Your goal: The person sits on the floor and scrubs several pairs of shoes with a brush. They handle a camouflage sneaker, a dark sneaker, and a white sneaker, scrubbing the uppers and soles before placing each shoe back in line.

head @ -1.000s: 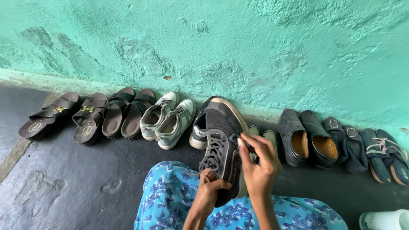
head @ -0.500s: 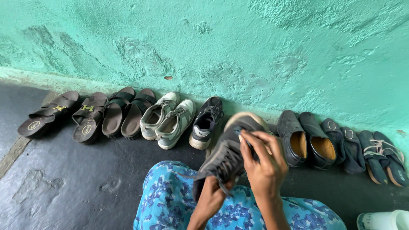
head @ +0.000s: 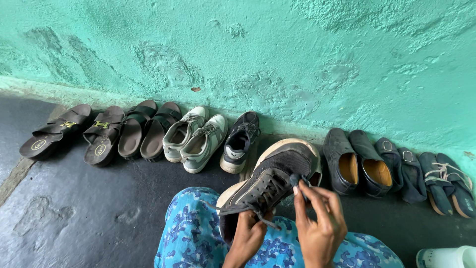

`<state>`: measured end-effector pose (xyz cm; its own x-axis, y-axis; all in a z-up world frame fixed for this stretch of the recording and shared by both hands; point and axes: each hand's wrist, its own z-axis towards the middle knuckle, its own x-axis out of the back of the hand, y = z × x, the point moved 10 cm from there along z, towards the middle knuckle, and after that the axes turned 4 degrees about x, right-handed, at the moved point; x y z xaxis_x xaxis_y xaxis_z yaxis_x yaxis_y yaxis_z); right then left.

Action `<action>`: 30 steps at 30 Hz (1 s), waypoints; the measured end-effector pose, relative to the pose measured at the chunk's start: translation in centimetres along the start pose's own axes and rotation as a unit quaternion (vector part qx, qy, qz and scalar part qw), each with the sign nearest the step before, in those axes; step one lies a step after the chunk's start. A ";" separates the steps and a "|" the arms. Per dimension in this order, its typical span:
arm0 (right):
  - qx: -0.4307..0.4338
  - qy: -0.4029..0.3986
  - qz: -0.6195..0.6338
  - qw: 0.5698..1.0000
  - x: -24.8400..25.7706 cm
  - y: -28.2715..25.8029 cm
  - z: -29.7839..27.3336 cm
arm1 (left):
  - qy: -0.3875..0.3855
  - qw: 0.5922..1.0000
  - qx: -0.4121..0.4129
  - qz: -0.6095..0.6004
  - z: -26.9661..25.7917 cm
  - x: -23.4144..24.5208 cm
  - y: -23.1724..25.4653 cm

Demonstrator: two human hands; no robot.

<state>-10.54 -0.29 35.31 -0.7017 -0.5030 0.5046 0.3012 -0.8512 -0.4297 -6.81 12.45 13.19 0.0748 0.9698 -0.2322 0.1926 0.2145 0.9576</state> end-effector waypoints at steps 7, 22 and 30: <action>0.080 0.010 0.023 0.996 -0.6 -2.7 2.9 | -0.004 0.998 -0.055 -0.006 -1.5 -0.9 4.1; 0.123 -0.005 -0.001 0.992 0.3 -3.0 6.5 | 0.032 0.998 -0.010 -0.052 -0.8 0.8 1.9; -0.033 0.023 0.070 0.997 -1.1 1.2 -0.8 | 0.073 0.966 -0.041 -0.245 -1.6 2.1 5.8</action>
<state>-9.90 -0.63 33.67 -0.6845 -0.6078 0.4025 0.3556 -0.7604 -0.5434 -7.13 15.89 18.52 -0.1462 0.7546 -0.6397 0.0915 0.6542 0.7508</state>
